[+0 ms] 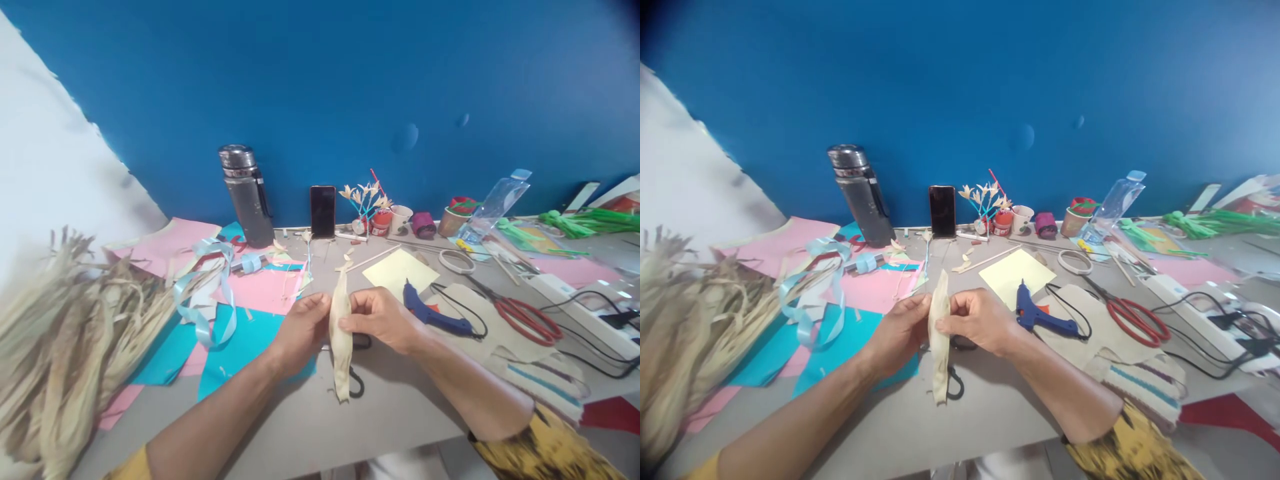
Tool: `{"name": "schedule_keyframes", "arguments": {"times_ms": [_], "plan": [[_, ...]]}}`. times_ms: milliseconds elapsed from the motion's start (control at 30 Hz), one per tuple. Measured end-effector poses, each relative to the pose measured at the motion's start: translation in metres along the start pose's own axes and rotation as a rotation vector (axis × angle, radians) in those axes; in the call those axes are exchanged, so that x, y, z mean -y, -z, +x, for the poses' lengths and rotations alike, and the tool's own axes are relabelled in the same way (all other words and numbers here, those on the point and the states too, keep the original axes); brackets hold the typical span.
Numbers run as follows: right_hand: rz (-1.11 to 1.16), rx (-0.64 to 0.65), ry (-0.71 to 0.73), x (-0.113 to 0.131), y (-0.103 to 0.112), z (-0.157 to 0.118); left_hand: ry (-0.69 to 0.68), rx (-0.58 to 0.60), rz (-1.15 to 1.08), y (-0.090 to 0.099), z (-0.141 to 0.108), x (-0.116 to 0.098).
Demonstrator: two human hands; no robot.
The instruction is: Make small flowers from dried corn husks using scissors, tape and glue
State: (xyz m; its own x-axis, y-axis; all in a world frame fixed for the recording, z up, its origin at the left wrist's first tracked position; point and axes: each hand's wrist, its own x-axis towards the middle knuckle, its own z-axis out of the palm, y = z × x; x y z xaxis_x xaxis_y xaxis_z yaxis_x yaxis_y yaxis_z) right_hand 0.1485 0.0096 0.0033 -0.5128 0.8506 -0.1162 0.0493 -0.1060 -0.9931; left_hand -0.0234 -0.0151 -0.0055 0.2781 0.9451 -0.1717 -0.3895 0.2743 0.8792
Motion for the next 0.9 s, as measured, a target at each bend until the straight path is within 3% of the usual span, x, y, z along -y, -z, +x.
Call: {"name": "schedule_keyframes", "arguments": {"times_ms": [167, 400, 533, 633, 733, 900], "plan": [[-0.063, -0.018, -0.053, 0.004, -0.003, -0.002, -0.128, -0.035, 0.162, -0.002, -0.004, -0.002], [-0.003, 0.053, -0.067, 0.006, -0.005, -0.004, -0.001, -0.058, 0.053, -0.006, -0.003, -0.001], [-0.061, -0.054, -0.034, 0.002, -0.002, 0.000, -0.044, 0.017, 0.049, -0.006, -0.004, -0.003], [-0.235, -0.144, 0.010, 0.003, 0.003, 0.002, -0.041, 0.001, 0.059, -0.004, -0.003, -0.005], [-0.539, -0.153, 0.021, 0.009, 0.008, 0.001, -0.090, -0.111, 0.052, 0.001, 0.001, -0.007], [-1.158, 0.069, -0.030, 0.012, 0.010, -0.004, -0.192, -0.218, 0.034, 0.011, 0.007, -0.012]]}}
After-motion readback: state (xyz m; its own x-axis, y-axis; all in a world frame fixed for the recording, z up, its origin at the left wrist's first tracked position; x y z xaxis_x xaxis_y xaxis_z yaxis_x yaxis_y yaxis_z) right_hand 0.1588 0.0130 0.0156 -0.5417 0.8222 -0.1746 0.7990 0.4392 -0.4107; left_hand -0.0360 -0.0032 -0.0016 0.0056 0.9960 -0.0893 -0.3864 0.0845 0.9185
